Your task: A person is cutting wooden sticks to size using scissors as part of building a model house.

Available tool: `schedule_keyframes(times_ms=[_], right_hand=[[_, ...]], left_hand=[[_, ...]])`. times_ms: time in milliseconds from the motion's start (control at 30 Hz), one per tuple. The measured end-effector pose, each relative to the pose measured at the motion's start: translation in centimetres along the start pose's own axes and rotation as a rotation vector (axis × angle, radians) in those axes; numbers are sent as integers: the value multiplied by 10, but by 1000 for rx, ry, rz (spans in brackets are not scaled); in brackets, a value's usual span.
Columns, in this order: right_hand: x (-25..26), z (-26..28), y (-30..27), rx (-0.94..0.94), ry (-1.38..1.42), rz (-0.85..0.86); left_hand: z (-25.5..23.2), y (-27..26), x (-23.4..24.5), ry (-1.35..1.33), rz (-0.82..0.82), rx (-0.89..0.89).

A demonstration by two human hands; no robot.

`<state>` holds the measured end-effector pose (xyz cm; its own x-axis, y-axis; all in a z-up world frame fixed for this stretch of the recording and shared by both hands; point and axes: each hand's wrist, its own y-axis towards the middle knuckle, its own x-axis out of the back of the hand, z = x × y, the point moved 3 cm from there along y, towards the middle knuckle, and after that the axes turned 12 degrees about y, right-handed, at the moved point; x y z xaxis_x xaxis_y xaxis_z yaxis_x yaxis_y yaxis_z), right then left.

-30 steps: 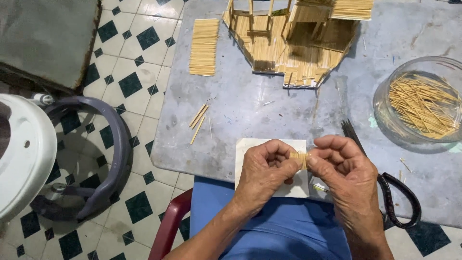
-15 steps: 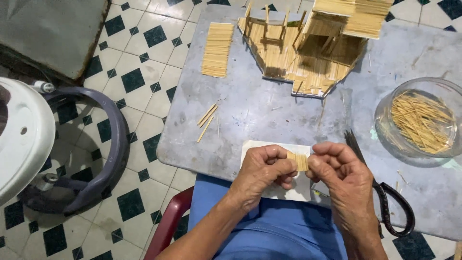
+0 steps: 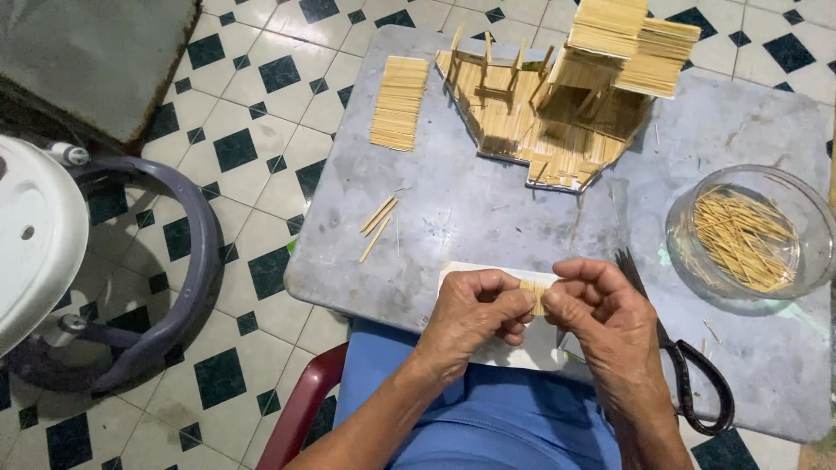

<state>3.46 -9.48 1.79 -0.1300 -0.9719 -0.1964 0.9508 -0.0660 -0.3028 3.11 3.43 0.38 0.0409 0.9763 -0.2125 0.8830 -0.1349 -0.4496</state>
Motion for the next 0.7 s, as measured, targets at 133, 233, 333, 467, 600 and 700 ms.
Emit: schedule_keyframes(times_ms=[133,233,333,467,600,700], right_hand=[[1,-5,3,-1,30,-10],[5,-11,5,21,40,-10],[6,-14,6,57,19,-25],[5,-13,5,81,48,-34],[5,-13,6,88,14,-17],[-3,-5,3,117,-51,25]], left_hand=[[3,1,4,-64,14,-18],[4,2,5,-78,-11,-10],[2,0,5,-44,-14,22],[-1,-2,4,24,23,-63],[3,0,6,58,-7,-51],[-6,-3,4,161,-34,-90]])
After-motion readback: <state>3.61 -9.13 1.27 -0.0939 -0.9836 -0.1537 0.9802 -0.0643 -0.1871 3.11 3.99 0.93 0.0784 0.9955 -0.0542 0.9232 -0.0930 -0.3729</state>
